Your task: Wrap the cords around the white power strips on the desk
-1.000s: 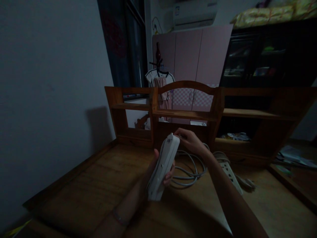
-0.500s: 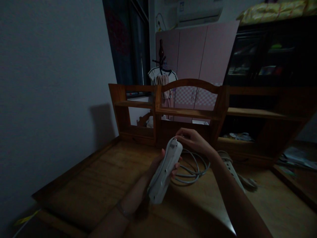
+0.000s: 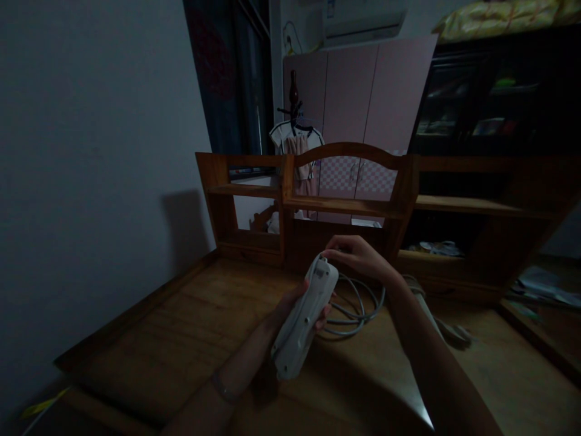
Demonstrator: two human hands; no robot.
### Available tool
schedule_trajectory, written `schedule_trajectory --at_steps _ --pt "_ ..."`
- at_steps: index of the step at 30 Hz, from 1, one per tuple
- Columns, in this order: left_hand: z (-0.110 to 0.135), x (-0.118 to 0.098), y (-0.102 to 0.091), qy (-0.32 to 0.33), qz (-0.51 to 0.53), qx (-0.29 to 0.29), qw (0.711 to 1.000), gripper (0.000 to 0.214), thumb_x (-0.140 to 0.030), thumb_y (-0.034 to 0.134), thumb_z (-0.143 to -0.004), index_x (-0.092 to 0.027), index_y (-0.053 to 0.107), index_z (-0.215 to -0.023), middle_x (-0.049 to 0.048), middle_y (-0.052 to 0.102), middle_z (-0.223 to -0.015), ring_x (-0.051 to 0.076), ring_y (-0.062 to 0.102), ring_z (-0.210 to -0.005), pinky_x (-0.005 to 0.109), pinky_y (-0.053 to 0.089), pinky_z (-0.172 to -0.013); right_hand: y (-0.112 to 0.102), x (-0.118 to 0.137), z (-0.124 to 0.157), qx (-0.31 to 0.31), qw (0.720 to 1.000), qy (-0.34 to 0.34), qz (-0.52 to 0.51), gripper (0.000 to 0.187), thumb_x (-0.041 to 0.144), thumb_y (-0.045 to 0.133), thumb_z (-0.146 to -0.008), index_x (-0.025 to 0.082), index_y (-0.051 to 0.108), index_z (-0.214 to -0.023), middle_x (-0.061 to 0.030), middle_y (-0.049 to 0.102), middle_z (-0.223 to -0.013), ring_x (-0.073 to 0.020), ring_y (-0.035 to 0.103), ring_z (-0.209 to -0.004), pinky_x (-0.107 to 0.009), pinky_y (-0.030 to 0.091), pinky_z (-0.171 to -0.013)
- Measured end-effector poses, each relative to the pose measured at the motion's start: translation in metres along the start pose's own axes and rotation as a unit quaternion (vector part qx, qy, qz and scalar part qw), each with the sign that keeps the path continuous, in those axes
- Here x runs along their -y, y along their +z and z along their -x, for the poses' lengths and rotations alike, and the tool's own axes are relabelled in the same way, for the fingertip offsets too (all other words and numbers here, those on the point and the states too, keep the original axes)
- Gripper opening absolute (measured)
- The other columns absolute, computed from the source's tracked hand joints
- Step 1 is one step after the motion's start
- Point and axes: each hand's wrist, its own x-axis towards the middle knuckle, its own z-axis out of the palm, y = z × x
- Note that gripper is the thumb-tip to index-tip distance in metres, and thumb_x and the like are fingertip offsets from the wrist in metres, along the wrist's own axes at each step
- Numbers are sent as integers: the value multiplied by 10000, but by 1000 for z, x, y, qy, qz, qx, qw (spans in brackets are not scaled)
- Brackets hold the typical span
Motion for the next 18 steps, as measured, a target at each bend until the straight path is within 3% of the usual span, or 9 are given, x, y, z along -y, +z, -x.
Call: schedule_trajectory --at_steps 3,7,13,18 --pt "0 0 -2 -20 -7 35 999 655 -642 502 -804 -82 576 -1136 85 601 -828 140 557 -595 266 430 -569 4 -1 0 19 1000 2 -10 355 493 572 -846 159 689 -874 -28 668 -801 -154 586 -737 -244 435 -644" --pt "-4 -1 -2 20 -10 27 999 618 -640 533 -785 -110 590 -1099 59 582 -795 114 515 -558 248 407 -534 6 -7 -1 14 1000 -3 2 387 496 513 -883 153 692 -905 -33 680 -832 -166 597 -776 -251 443 -681" --pt "-16 -5 -8 123 9 -74 990 598 -666 510 -782 -133 615 -1031 47 569 -700 118 509 -537 243 417 -503 15 -22 -4 -11 993 17 115 357 427 428 -943 201 697 -1006 -28 713 -865 -192 632 -797 -264 443 -709" --pt "-29 -27 -21 201 23 -172 964 474 -567 576 -797 -173 604 -1059 35 627 -769 120 568 -584 231 460 -541 31 -19 -4 22 956 101 275 308 374 408 -964 238 679 -1013 -69 721 -938 -211 662 -875 -250 420 -718"
